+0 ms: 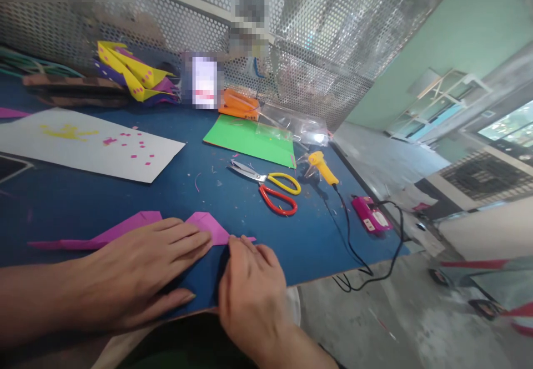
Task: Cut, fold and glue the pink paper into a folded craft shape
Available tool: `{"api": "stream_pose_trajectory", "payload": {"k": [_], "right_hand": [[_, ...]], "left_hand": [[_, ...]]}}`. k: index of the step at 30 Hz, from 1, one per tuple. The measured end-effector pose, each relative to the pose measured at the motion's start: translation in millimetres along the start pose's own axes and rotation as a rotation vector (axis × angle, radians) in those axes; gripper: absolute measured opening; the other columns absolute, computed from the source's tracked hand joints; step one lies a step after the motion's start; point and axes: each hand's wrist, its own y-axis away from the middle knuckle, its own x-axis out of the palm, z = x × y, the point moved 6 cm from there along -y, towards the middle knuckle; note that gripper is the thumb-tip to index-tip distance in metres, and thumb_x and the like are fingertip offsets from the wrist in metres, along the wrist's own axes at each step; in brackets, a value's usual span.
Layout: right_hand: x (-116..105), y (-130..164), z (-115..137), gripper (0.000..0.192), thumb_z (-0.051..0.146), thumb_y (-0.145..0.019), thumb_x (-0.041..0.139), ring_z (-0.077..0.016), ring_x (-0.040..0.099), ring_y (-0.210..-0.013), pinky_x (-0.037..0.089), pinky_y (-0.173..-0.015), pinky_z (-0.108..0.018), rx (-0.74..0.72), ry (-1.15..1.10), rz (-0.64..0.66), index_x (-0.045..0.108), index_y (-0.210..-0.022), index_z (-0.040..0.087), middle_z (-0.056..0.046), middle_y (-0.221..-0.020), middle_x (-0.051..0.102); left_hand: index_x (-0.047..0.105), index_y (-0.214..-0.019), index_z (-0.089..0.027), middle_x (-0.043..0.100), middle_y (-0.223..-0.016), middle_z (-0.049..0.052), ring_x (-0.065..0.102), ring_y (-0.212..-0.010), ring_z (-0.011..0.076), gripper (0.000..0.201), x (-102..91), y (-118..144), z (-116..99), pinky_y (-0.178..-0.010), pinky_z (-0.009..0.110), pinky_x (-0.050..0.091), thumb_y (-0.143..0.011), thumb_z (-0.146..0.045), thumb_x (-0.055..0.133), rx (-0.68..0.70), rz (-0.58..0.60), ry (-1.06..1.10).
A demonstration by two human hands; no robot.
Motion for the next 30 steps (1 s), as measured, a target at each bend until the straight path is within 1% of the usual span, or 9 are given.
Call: {"api": "stream_pose_trajectory", "payload": {"k": [3,9,12,17,20,23,25,27,30], "right_hand": [[-6.4,6.6,-19.8,0.034,0.011,-0.097,0.041,-0.0189,0.073,-0.098,0.058,-0.085,-0.035,0.202,-0.234,-0.018,0.058,-0.125,0.016,-0.009,-0.11,0.076],[1.3,14.0,-34.8,0.029,0.019,-0.1,0.043,-0.018,0.072,-0.104,0.059,-0.088,-0.035,0.464,-0.45,0.064,0.059,-0.123,0.024,-0.004,-0.113,0.076],[3.0,12.9,-39.7,0.028,0.022,-0.101,0.044,-0.0176,0.072,-0.105,0.06,-0.088,-0.033,0.527,-0.521,0.06,0.059,-0.124,0.025,-0.004,-0.113,0.076],[0.1,10.7,-46.7,0.031,0.019,-0.102,0.043,-0.0148,0.073,-0.105,0.061,-0.087,-0.026,0.539,-0.676,-0.028,0.053,-0.131,0.022,-0.007,-0.125,0.071],[0.5,12.1,-41.4,0.039,0.016,-0.101,0.041,-0.0152,0.071,-0.11,0.059,-0.091,-0.028,0.47,-0.679,-0.006,0.046,-0.14,0.022,-0.008,-0.131,0.068],[1.7,12.5,-29.2,0.057,0.011,-0.098,0.041,-0.0181,0.066,-0.119,0.056,-0.099,-0.035,0.331,-0.559,0.058,0.029,-0.153,0.019,-0.013,-0.143,0.057],[2.8,10.9,-21.1,0.065,0.007,-0.095,0.041,-0.0192,0.064,-0.121,0.055,-0.1,-0.038,0.233,-0.45,0.099,0.02,-0.157,0.015,-0.016,-0.146,0.054],[2.6,7.7,-13.0,0.072,0.004,-0.092,0.04,-0.0214,0.061,-0.125,0.055,-0.1,-0.04,0.109,-0.323,0.115,0.012,-0.159,0.01,-0.019,-0.146,0.053],[2.7,4.5,0.9,0.078,0.002,-0.088,0.039,-0.0282,0.055,-0.133,0.054,-0.099,-0.045,-0.13,-0.135,0.133,0.006,-0.159,0.002,-0.023,-0.145,0.053]], "left_hand": [[0.061,-0.112,-0.014,0.067,-0.099,0.01,0.058,-0.091,0.0266,0.035,2.5,1.0,0.8,-0.081,0.039,0.042,-0.089,-0.039,0.062,0.007,0.001,-0.004],[0.062,-0.111,-0.013,0.066,-0.1,0.009,0.058,-0.091,0.0267,0.034,2.6,0.8,1.0,-0.079,0.04,0.042,-0.089,-0.039,0.061,0.018,0.004,0.0],[0.063,-0.109,-0.013,0.067,-0.099,0.01,0.058,-0.09,0.0266,0.033,1.1,-0.6,0.7,-0.078,0.04,0.042,-0.088,-0.038,0.063,0.013,0.012,-0.009],[0.064,-0.107,-0.013,0.068,-0.101,0.011,0.059,-0.09,0.0266,0.032,0.6,-0.8,0.9,-0.076,0.04,0.043,-0.09,-0.04,0.061,0.023,0.002,-0.013],[0.064,-0.108,-0.013,0.068,-0.1,0.011,0.059,-0.09,0.0263,0.032,1.3,0.2,1.6,-0.076,0.04,0.043,-0.09,-0.04,0.06,0.014,0.002,-0.003],[0.064,-0.108,-0.013,0.067,-0.1,0.01,0.058,-0.09,0.0265,0.034,1.7,0.8,1.3,-0.077,0.04,0.043,-0.09,-0.041,0.06,0.016,0.003,0.001],[0.064,-0.107,-0.013,0.068,-0.101,0.011,0.059,-0.091,0.027,0.034,1.2,0.9,0.9,-0.078,0.04,0.044,-0.089,-0.041,0.061,0.022,-0.01,-0.007],[0.064,-0.109,-0.014,0.068,-0.102,0.012,0.059,-0.092,0.0273,0.034,0.5,1.0,1.1,-0.079,0.04,0.044,-0.089,-0.042,0.061,0.02,-0.03,-0.006],[0.062,-0.115,-0.017,0.068,-0.102,0.011,0.06,-0.093,0.0269,0.035,1.0,1.2,1.5,-0.082,0.039,0.045,-0.089,-0.04,0.061,0.023,-0.042,0.03]]}}
